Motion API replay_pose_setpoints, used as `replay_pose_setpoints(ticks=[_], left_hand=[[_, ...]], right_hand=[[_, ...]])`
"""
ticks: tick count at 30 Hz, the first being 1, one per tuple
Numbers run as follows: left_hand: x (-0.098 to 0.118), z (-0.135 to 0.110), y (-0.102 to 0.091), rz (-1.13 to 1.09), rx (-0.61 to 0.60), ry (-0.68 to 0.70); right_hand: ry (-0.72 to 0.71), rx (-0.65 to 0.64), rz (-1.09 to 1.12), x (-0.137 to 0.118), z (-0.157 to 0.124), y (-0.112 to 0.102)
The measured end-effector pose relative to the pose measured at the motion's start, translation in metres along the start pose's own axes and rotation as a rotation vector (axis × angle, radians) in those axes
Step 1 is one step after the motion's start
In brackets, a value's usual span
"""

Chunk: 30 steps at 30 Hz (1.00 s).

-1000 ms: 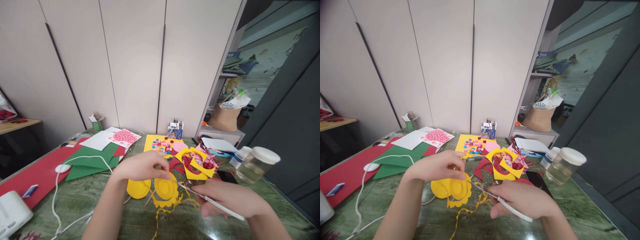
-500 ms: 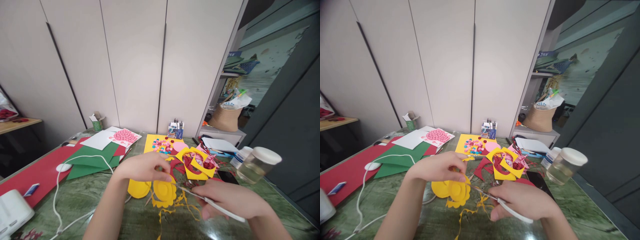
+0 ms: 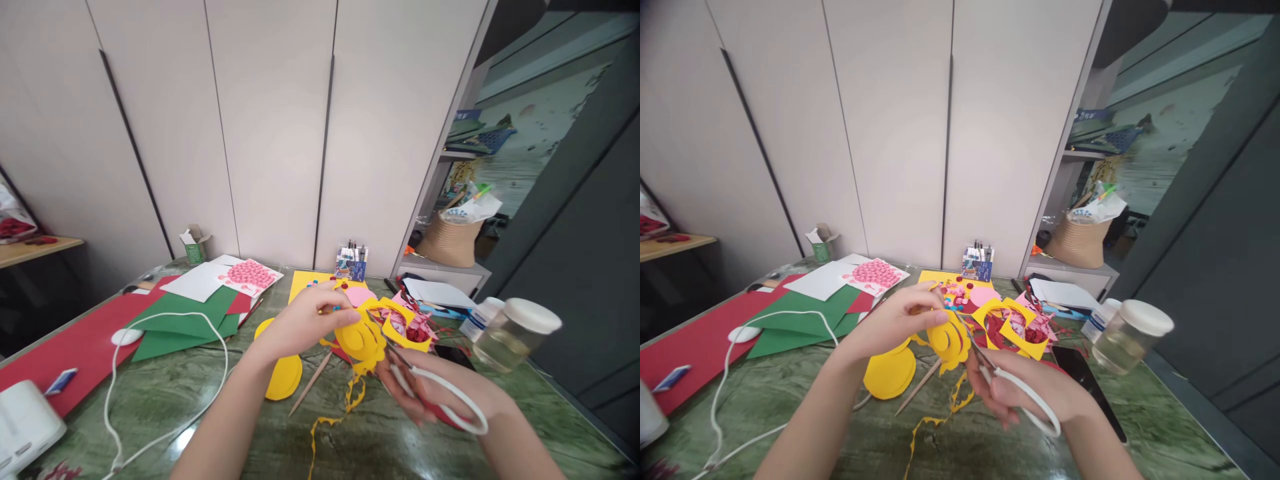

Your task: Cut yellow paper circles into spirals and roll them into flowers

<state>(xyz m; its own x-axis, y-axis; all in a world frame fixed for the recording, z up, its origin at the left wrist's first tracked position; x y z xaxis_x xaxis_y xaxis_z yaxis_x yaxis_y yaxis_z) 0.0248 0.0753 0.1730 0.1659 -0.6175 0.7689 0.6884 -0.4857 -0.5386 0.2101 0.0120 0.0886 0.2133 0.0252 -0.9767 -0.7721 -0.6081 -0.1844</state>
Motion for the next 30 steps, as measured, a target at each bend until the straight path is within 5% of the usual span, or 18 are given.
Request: replay_pose_setpoints(ticks=[8, 30], left_hand=[[-0.005, 0.007, 0.012, -0.019, 0.154, 0.058], [-0.005, 0.005, 0.007, -0.008, 0.099, 0.030]], right_hand=[[-0.214, 0.008, -0.032, -0.029, -0.003, 0.001], [-0.178, 0.124, -0.065, -0.025, -0.006, 0.005]])
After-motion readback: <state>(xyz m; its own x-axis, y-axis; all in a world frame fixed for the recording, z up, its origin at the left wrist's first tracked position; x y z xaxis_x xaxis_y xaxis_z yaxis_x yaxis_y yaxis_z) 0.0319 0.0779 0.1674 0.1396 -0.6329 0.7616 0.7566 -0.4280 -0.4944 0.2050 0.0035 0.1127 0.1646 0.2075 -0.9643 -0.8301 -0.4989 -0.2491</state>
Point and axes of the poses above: each hand's wrist, its own z-axis towards the middle knuckle, its own y-axis out of the palm, x = y × z, the point moved 3 cm from there along z, towards the middle knuckle, and after that the axes turned 1 degree about y, right-handed, at the moved point
